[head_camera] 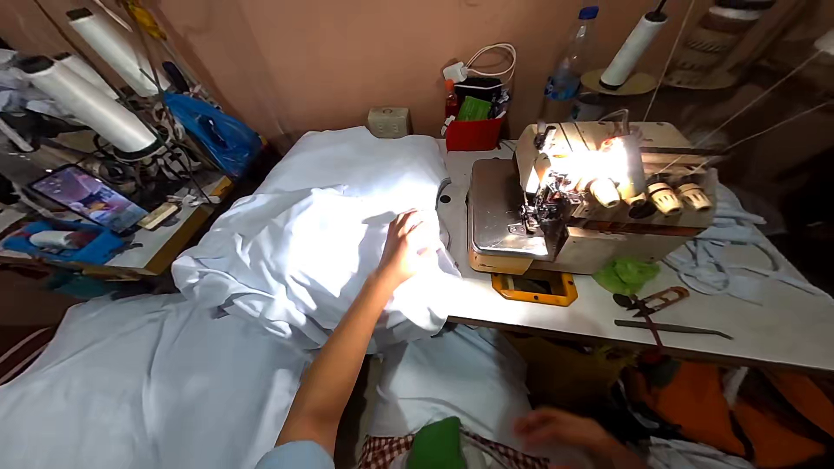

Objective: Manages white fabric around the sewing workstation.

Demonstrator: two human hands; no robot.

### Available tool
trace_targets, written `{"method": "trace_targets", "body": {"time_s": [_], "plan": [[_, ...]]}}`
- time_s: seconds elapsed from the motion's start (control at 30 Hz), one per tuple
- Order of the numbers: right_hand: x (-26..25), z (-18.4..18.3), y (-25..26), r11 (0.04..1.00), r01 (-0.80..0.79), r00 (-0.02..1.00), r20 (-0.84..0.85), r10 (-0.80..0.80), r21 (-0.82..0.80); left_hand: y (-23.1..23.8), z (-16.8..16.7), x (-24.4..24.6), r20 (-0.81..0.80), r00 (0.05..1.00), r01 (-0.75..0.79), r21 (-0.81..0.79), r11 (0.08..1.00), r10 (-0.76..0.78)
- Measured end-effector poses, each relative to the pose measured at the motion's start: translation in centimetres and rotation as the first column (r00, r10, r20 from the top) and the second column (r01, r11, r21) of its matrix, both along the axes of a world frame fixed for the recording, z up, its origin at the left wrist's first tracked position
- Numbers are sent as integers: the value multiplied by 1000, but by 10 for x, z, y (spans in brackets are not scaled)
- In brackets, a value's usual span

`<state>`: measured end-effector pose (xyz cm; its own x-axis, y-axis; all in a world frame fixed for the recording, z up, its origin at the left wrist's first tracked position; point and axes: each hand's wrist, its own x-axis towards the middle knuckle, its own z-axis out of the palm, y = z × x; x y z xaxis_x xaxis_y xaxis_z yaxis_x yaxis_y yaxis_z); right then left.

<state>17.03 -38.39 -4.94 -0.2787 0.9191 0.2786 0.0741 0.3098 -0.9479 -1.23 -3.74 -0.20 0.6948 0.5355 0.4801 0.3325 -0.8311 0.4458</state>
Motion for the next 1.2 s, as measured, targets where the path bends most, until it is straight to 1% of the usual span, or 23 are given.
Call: {"method": "trace_targets", "body": {"time_s": [0.03,0.07,0.1,0.13,0.17,0.2,0.23,0.27,0.3,0.33,0.37,0.4,0.43,0.47,0.53,0.63,0.73,0.83,0.9,0.97,1.1,1.2], "plan": [[4,-4,10,990,140,984,107,-139,0,-25,-5,-9,112,993,-51,67,996,43],[6,-6,18,966,258,952,167,-255,6,-57,-14,-20,248,967,-77,64,995,58],[7,-4,26,941,338,926,182,-332,-3,-93,-25,-32,341,939,-25,-67,997,47],[9,1,33,917,399,902,185,-390,-15,-129,-36,-44,369,928,84,-335,938,48],[11,8,37,882,471,867,191,-460,-14,-160,-48,-54,334,938,155,-645,748,94],[16,17,39,821,571,804,200,-560,4,-177,-60,-58,257,954,162,-875,456,153],[24,27,39,730,682,708,214,-673,38,-183,-77,-59,215,950,178,-969,170,226],[38,34,37,619,779,583,251,-773,96,-183,-93,-60,223,919,249,-968,-40,325],[58,38,36,510,843,443,313,-840,173,-181,-104,-59,241,855,349,-923,-166,460],[81,36,36,435,862,320,385,-866,262,-176,-109,-57,250,769,448,-867,-217,589],[105,33,36,418,849,243,463,-853,324,-169,-109,-53,241,679,529,-815,-235,693],[128,28,35,459,822,231,540,-809,336,-162,-106,-49,219,609,585,-774,-244,763],[148,21,34,526,788,256,605,-754,321,-156,-103,-47,197,565,621,-741,-255,801],[165,13,33,589,750,287,653,-700,301,-153,-102,-47,188,543,649,-712,-267,819],[189,0,27,659,693,307,707,-637,293,-152,-101,-48,185,551,656,-699,-285,814],[210,-1,16,668,679,283,732,-620,304,-157,-100,-49,186,564,625,-733,-269,805],[227,3,8,668,691,252,774,-581,276,-165,-101,-49,212,550,590,-783,-196,807],[236,-1,6,663,684,213,786,-581,305,-172,-98,-48,272,526,570,-816,-97,806],[237,-3,6,642,698,193,780,-595,317,-173,-91,-46,274,539,521,-852,-59,796],[241,-5,6,634,708,194,778,-598,311,-172,-88,-45,262,559,491,-869,-60,787],[252,-6,8,641,714,192,802,-565,281,-168,-87,-39,136,577,394,-910,-129,806],[267,-2,6,622,759,207,836,-509,191,-168,-91,-35,139,559,381,-919,-104,818]]}}
